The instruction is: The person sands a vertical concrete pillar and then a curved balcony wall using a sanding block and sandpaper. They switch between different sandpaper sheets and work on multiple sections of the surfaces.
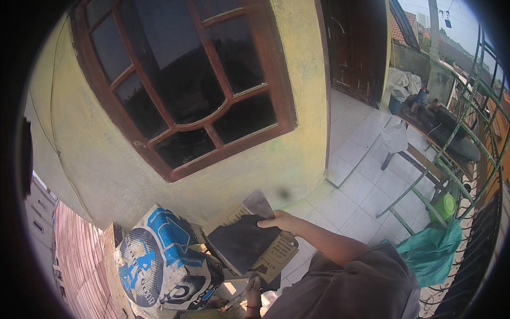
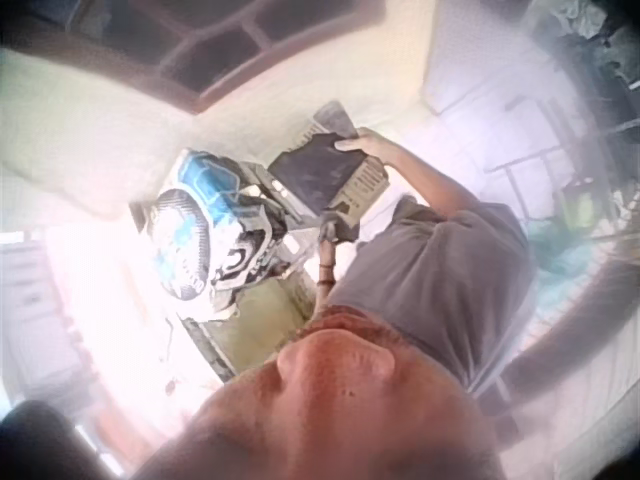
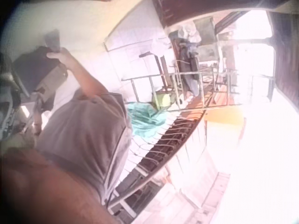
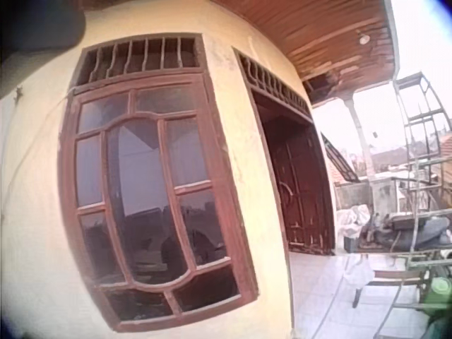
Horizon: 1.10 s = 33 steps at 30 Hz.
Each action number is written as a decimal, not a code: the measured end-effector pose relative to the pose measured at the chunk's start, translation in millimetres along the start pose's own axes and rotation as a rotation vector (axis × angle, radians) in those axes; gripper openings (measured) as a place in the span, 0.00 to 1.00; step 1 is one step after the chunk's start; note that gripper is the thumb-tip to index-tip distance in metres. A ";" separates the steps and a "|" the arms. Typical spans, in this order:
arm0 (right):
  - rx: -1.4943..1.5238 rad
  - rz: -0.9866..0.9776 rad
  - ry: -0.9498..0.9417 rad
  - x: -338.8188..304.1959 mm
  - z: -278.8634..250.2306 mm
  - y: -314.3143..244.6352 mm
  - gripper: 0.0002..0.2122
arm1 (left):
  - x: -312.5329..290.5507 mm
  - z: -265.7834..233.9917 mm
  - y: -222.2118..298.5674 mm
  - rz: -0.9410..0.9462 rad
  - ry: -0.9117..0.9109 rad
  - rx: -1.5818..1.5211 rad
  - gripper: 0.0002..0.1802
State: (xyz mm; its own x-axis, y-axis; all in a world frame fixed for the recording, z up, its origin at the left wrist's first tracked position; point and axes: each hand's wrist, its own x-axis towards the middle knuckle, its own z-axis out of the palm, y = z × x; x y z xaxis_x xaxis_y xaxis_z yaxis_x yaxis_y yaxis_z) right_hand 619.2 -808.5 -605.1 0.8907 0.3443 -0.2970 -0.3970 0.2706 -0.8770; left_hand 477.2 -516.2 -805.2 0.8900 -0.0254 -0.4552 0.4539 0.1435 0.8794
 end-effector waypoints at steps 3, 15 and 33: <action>-0.129 -0.014 0.120 -43.0 -49.1 12.6 0.28 | 36.2 66.4 56.7 0.087 -0.235 -0.206 0.19; -0.329 0.209 0.799 -142.2 -263.5 36.8 0.28 | 101.6 335.0 137.9 -0.216 -0.542 -0.006 0.24; -0.317 1.270 0.829 -298.2 -474.6 349.0 0.12 | 327.0 211.6 -21.5 -0.624 -0.592 2.071 0.31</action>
State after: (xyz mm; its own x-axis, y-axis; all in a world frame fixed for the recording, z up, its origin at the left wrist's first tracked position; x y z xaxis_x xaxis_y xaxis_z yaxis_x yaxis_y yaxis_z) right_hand 320.1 -1243.4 -1001.8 -0.0727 -0.4146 -0.9071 -0.9948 -0.0353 0.0959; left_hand 767.5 -736.9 -943.5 0.3901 0.1007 -0.9152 -0.3533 -0.9015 -0.2498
